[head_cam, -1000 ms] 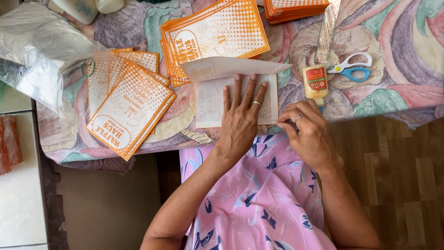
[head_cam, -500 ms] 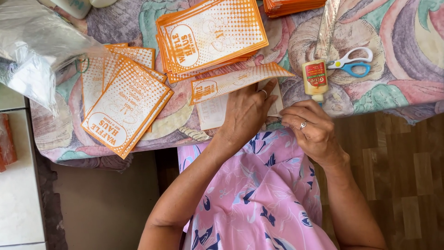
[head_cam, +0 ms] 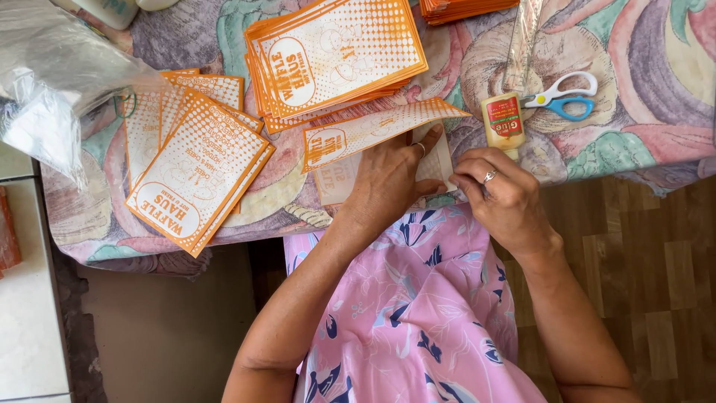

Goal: Applying glue to the edges of paper bags, folding them, and stacking them in an organized manner.

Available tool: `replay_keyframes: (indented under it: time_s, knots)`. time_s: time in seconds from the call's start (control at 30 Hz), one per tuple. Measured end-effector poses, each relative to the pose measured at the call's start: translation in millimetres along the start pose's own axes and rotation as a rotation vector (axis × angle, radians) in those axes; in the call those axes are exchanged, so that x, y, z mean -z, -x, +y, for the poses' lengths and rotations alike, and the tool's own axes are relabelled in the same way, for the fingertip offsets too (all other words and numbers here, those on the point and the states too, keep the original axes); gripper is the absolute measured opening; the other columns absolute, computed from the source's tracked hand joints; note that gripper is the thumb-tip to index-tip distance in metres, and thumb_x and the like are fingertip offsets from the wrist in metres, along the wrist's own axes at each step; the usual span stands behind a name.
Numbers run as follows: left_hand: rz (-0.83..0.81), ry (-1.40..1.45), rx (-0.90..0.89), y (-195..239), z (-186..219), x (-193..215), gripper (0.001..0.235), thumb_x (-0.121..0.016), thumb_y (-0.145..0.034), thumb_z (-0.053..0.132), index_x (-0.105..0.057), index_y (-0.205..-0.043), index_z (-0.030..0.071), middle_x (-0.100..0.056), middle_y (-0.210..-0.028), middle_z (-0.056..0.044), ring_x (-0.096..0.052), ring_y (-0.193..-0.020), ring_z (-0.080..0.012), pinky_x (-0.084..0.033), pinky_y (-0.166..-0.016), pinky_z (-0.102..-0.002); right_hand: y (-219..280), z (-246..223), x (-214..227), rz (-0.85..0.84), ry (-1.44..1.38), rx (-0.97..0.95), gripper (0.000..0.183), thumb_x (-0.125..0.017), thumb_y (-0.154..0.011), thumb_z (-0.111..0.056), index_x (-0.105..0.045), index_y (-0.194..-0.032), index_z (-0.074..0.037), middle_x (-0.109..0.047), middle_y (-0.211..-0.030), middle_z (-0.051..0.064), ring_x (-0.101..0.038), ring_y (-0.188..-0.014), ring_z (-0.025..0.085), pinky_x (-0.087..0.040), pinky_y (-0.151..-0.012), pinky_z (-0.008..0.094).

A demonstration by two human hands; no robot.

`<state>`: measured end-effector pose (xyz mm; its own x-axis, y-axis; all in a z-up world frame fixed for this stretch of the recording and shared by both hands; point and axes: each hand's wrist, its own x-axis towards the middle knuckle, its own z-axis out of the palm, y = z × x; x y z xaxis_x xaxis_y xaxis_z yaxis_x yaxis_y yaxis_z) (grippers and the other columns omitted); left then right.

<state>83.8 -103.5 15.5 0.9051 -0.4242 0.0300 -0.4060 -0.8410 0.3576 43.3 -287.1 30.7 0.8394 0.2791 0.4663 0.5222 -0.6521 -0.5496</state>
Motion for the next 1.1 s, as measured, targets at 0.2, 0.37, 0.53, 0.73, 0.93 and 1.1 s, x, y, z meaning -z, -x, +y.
replay_keyframes:
  time_s: [0.2, 0.37, 0.53, 0.73, 0.93, 1.1]
  knots:
    - [-0.023, 0.05, -0.009, 0.5, -1.4, 5.3, 0.093, -0.09, -0.069, 0.054, -0.057, -0.149, 0.021, -0.068, -0.108, -0.016, -0.065, -0.105, -0.0314, -0.051, -0.09, -0.047, -9.1, -8.1, 23.2, -0.17, -0.069, -0.061, 0.024, -0.085, -0.079, 0.004, -0.07, -0.098, 0.0, -0.072, -0.1, 0.014, -0.074, -0.089, 0.033, -0.061, -0.076, 0.044]
    - [-0.053, 0.069, -0.013, -0.1, -2.0, 4.5, 0.095, -0.092, -0.068, 0.053, -0.056, -0.15, 0.021, -0.067, -0.107, -0.017, -0.065, -0.106, -0.0321, -0.051, -0.091, -0.047, -6.0, 5.1, 6.3, -0.084, 0.025, -0.074, 0.015, -0.082, -0.091, 0.001, -0.069, -0.098, 0.0, -0.068, -0.098, 0.01, -0.073, -0.087, 0.03, -0.062, -0.072, 0.039]
    - [-0.056, 0.13, -0.01, -0.7, -6.2, 3.6, 0.087, -0.089, -0.072, 0.051, -0.058, -0.148, 0.02, -0.067, -0.102, -0.017, -0.067, -0.1, -0.0332, -0.053, -0.087, -0.048, -14.1, -10.5, 22.5, -0.2, -0.051, -0.08, 0.032, -0.088, -0.077, -0.002, -0.068, -0.101, 0.002, -0.066, -0.1, 0.014, -0.072, -0.086, 0.033, -0.063, -0.074, 0.044]
    - [0.178, 0.101, -0.104, 6.9, -20.5, -28.4, 0.053, -0.07, -0.09, 0.053, -0.07, -0.129, 0.016, -0.071, -0.106, -0.013, -0.066, -0.103, -0.0359, -0.051, -0.082, -0.048, -6.1, 33.4, 40.7, 0.004, 0.233, -0.147, 0.023, -0.089, -0.099, -0.008, -0.072, -0.109, 0.003, -0.065, -0.106, 0.018, -0.059, -0.082, 0.029, -0.049, -0.073, 0.042]
    - [0.276, 0.17, -0.005, 5.0, -23.6, -25.5, 0.04, -0.072, -0.092, 0.04, -0.066, -0.115, 0.008, -0.068, -0.104, -0.017, -0.067, -0.093, -0.041, -0.052, -0.07, -0.052, -23.2, 40.2, 34.2, -0.084, -0.077, -0.531, 0.039, -0.082, -0.095, -0.01, -0.066, -0.127, 0.006, -0.068, -0.092, 0.01, -0.063, -0.07, 0.018, -0.055, -0.061, 0.031]
    - [0.189, 0.199, 0.09, -1.5, -24.9, -25.9, 0.066, -0.092, -0.073, 0.05, -0.052, -0.098, 0.004, -0.062, -0.103, -0.016, -0.065, -0.095, -0.0401, -0.054, -0.069, -0.051, -27.2, 33.4, 17.5, 0.171, -0.764, -0.558, 0.045, -0.077, -0.094, -0.003, -0.059, -0.135, 0.005, -0.067, -0.11, 0.016, -0.071, -0.094, 0.026, -0.067, -0.073, 0.034]
